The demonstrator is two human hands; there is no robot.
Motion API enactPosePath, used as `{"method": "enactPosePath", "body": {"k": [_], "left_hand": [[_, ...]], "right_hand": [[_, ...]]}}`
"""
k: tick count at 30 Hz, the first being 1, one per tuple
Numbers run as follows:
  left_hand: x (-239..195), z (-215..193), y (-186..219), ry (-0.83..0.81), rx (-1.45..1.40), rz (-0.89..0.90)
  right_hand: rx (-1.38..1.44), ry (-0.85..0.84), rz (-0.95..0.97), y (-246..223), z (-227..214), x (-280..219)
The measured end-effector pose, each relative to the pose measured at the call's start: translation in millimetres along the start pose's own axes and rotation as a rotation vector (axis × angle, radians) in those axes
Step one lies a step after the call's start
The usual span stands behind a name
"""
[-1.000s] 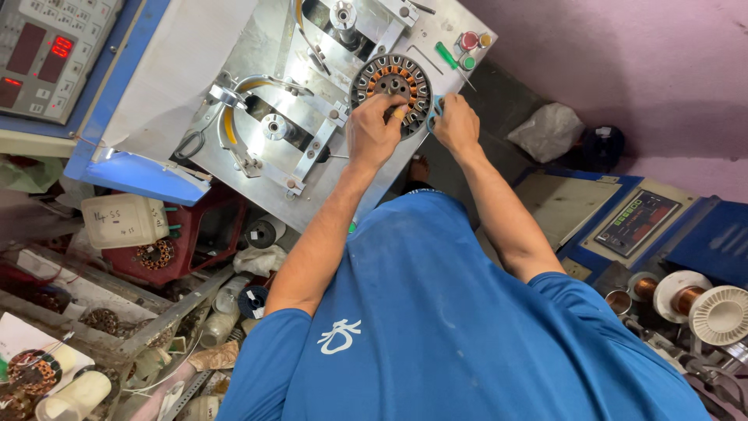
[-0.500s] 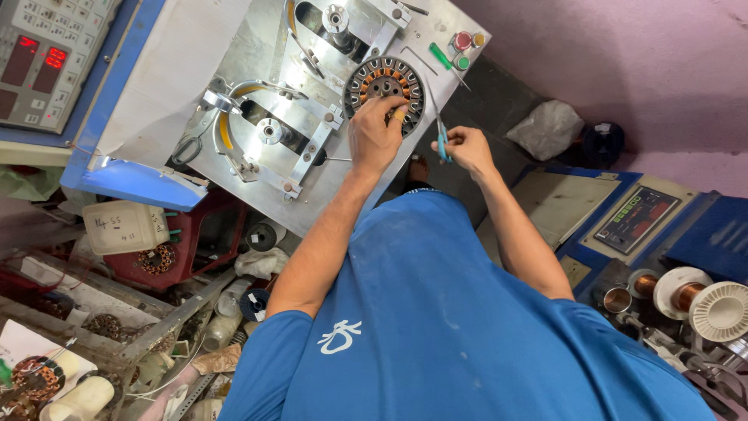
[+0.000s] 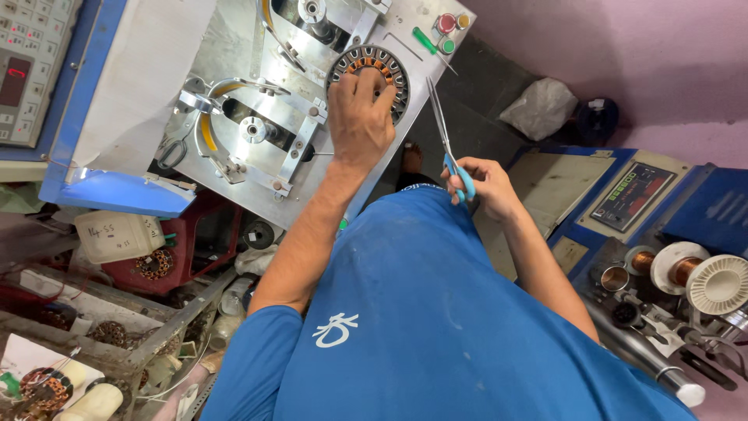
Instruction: The person inserts insulation strips into the slots of a motor stator, handles a plastic container, and uses a winding machine to apply copper wire to the stator, trimming the wire with scissors.
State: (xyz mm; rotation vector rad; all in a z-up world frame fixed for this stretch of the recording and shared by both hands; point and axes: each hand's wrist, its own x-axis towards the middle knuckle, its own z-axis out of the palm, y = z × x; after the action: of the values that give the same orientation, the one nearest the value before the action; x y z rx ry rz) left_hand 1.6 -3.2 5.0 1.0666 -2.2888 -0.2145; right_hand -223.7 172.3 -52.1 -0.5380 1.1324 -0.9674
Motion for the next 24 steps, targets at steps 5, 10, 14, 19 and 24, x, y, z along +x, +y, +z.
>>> {"method": "enactPosePath", "body": {"k": [5,10,14,19,24], "left_hand": [[11.1,-14.7,-4.5,0.107,0.003,0.052],[16.8,-20.2,-8.7,0.012,-0.086,0.003],[17.3,-20.3,-10.6,-0.019,-0.102,-0.001],[17.8,-20.7,-11.9,-0.009,-0.089,0.029],[16.2,-18.9,-12.3,-0.008,-0.045,0.034]], "right_hand": [[0.817,-0.351,0.208,8.9,11.8,-11.8],[0.976,-0.412,0.324,18.9,26.1,-16.0],[1.046,-0.473,0.318,14.7,41.0,-5.9],[1.073,-0.516,0.286,8.4,54.2,6.3],[1.098,-0.546,0.265,8.4,58.2,11.7]]}}
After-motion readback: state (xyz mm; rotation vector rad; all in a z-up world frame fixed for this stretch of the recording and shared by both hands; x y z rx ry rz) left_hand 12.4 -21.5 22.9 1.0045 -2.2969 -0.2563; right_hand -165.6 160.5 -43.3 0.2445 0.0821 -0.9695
